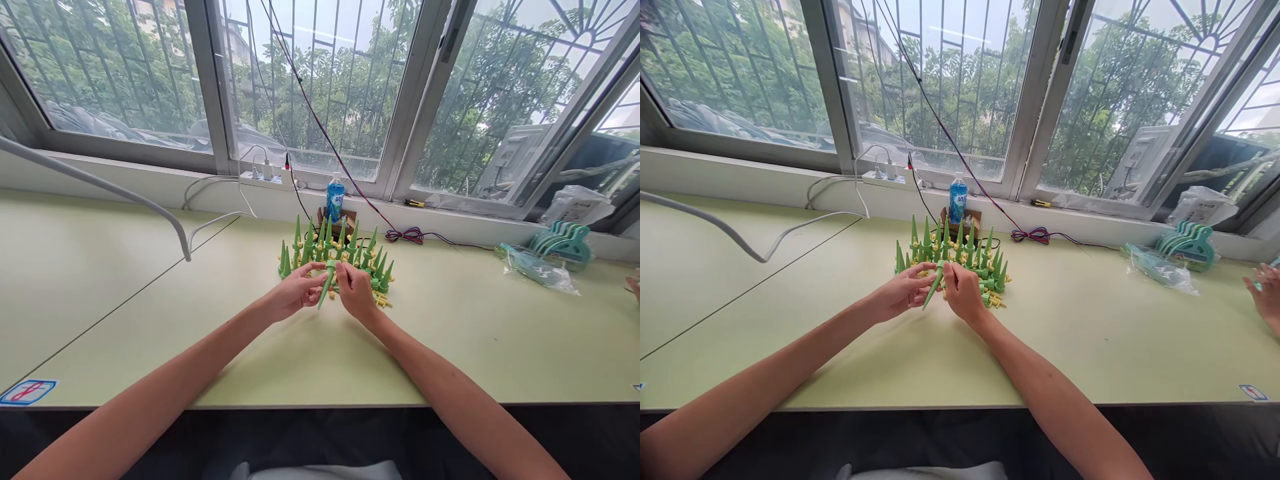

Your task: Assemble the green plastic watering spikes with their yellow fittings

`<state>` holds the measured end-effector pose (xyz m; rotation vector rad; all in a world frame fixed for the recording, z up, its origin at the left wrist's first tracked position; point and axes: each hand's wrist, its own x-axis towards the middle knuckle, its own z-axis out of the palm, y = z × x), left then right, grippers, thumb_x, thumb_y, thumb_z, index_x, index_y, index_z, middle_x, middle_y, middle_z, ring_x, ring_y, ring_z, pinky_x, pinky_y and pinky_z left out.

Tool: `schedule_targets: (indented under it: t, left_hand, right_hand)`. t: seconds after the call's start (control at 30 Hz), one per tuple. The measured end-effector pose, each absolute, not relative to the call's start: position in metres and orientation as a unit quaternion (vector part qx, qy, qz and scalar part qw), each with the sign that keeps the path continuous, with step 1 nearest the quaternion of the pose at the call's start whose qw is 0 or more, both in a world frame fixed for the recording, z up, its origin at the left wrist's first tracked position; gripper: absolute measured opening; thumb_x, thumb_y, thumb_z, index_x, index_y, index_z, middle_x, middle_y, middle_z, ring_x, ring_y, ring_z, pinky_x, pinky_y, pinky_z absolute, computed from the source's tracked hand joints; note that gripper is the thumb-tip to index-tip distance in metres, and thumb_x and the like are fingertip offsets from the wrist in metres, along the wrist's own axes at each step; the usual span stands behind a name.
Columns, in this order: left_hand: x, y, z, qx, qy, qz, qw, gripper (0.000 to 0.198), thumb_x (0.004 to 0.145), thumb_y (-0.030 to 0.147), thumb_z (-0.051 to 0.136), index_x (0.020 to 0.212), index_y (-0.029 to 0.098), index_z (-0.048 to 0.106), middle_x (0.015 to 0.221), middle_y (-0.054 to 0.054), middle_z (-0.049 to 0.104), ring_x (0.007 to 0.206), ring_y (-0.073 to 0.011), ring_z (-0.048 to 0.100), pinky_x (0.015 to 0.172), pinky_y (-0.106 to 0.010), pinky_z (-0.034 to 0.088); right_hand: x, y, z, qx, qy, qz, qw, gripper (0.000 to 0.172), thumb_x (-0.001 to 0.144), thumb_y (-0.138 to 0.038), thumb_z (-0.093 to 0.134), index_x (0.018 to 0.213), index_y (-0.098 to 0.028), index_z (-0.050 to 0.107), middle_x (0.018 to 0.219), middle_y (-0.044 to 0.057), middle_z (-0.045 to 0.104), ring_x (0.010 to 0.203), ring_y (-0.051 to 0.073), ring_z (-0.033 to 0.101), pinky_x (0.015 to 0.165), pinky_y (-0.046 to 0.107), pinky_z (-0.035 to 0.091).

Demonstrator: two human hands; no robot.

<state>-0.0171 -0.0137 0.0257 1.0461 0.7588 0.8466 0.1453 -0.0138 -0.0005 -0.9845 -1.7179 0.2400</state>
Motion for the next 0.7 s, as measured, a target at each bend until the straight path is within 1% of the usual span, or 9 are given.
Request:
schedule_targets:
  t: [0.13, 0.3, 0.4, 0.53, 0.7]
  left_hand:
    - [-0.0183, -0.0138, 0.0263, 0.489, 0.348, 0.366, 0.711, 0.048, 0.078, 0.035, 0.075, 0.115, 0.022, 0.048, 0.072, -0.001, 0.061, 0.043, -0.0021, 0.034, 0.042, -0.018, 0.024]
    - [-0.0184, -0.015, 0.0276, 0.514, 0.341, 0.348, 0.706, 0.04, 0.082, 0.039, 0.069, 0.113, 0.018, 0.055, 0.077, -0.004, 0.064, 0.043, -0.0013, 0.034, 0.041, -0.017, 0.024]
    - [-0.0184, -0.0159, 0.0288, 0.527, 0.329, 0.339, 0.706, 0.037, 0.084, 0.042, 0.067, 0.109, 0.017, 0.058, 0.079, -0.004, 0.063, 0.044, -0.0013, 0.036, 0.041, -0.017, 0.025]
    - [-0.0188, -0.0169, 0.0301, 0.546, 0.323, 0.328, 0.7, 0.039, 0.083, 0.045, 0.067, 0.109, 0.016, 0.062, 0.076, -0.002, 0.06, 0.044, -0.0006, 0.033, 0.041, -0.018, 0.024]
    - [-0.0197, -0.0173, 0.0286, 0.56, 0.31, 0.322, 0.697, 0.046, 0.079, 0.046, 0.071, 0.114, 0.016, 0.063, 0.071, 0.0, 0.056, 0.044, -0.0008, 0.029, 0.042, -0.02, 0.019]
  right_hand:
    - [0.1455, -0.0147, 0.0011, -0.408, -0.725, 0.12, 0.541, 0.044, 0.099, -0.044, 0.036, 0.061, -0.021, 0.03, 0.052, -0.006, 0.034, 0.047, 0.008, 0.03, 0.049, 0.024, 0.024]
    - [0.1452, -0.0163, 0.0018, -0.397, -0.732, 0.163, 0.529, 0.045, 0.096, -0.049, 0.041, 0.062, -0.021, 0.036, 0.052, -0.005, 0.04, 0.047, 0.008, 0.034, 0.049, 0.024, 0.028]
    - [0.1447, -0.0173, 0.0025, -0.392, -0.732, 0.18, 0.527, 0.045, 0.095, -0.051, 0.042, 0.062, -0.021, 0.037, 0.052, -0.005, 0.043, 0.046, 0.009, 0.036, 0.05, 0.023, 0.029]
    - [0.1441, -0.017, 0.0019, -0.386, -0.736, 0.174, 0.528, 0.046, 0.097, -0.052, 0.038, 0.062, -0.021, 0.037, 0.054, -0.004, 0.043, 0.048, 0.009, 0.034, 0.05, 0.024, 0.029]
    - [0.1448, -0.015, -0.0009, -0.392, -0.738, 0.158, 0.526, 0.046, 0.098, -0.05, 0.037, 0.063, -0.02, 0.035, 0.055, -0.005, 0.037, 0.05, 0.009, 0.031, 0.05, 0.024, 0.027]
